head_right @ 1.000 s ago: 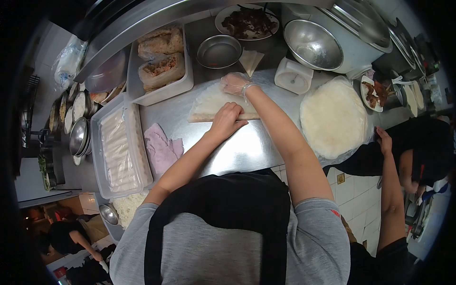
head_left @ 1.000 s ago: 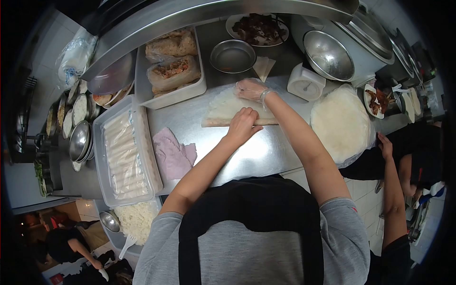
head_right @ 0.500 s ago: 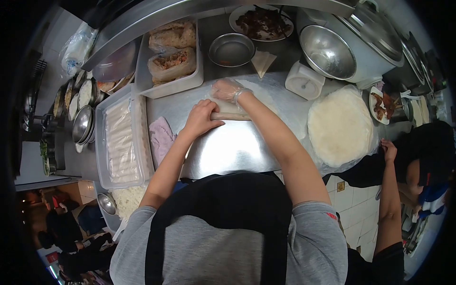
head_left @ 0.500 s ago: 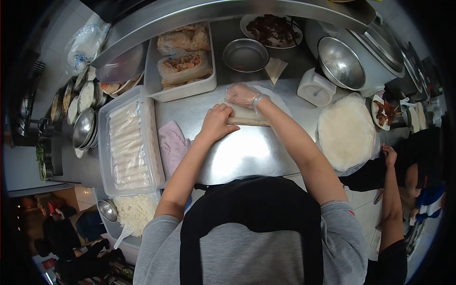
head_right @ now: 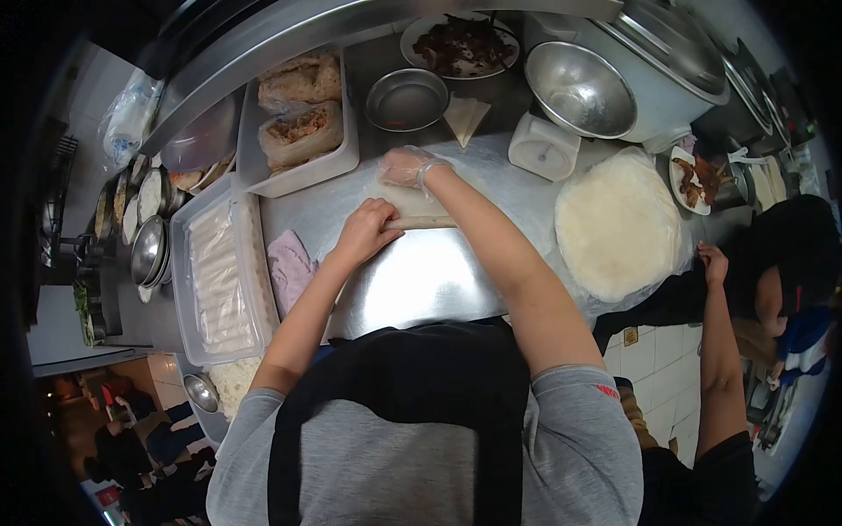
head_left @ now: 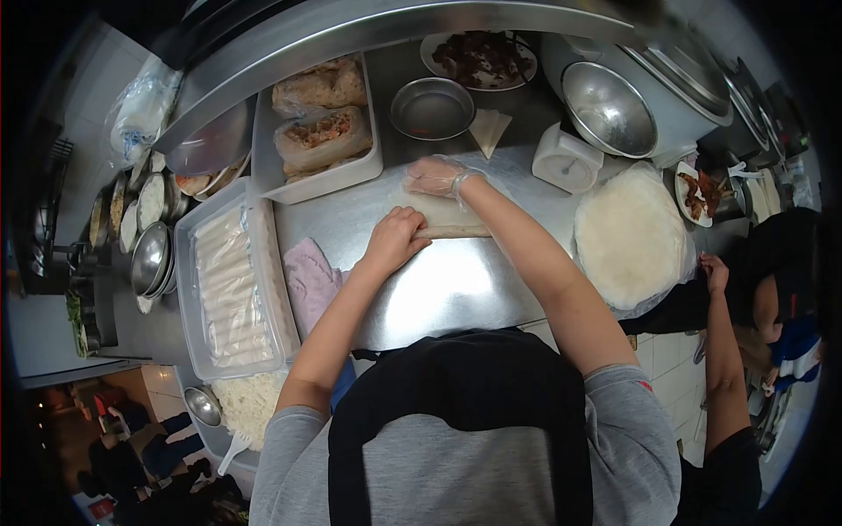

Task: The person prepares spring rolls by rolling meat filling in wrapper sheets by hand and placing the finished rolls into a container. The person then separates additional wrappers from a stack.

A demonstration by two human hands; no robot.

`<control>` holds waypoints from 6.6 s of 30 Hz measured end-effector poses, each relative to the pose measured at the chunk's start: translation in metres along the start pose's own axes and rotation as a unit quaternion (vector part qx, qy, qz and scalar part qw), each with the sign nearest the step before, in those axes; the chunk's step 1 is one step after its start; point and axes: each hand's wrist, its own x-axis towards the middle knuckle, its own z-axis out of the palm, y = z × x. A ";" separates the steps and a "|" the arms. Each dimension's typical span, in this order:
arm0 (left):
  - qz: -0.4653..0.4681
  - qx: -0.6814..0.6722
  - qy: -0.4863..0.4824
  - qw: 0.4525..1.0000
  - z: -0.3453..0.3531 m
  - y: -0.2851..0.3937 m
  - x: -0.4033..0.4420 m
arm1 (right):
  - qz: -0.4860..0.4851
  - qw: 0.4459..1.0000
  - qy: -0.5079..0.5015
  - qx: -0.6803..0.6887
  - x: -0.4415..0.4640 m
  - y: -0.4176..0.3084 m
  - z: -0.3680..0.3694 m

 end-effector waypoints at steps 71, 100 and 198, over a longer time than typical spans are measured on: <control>-0.057 -0.012 0.004 0.998 0.002 -0.008 -0.008 | -0.063 0.997 -0.008 -0.037 0.027 0.018 0.021; 0.031 -0.039 -0.006 0.999 0.036 0.038 0.031 | -0.107 0.988 -0.048 0.098 -0.041 0.055 -0.027; 0.128 0.044 0.085 0.987 0.034 0.001 0.007 | -0.148 0.916 0.350 -0.133 -0.186 0.063 0.037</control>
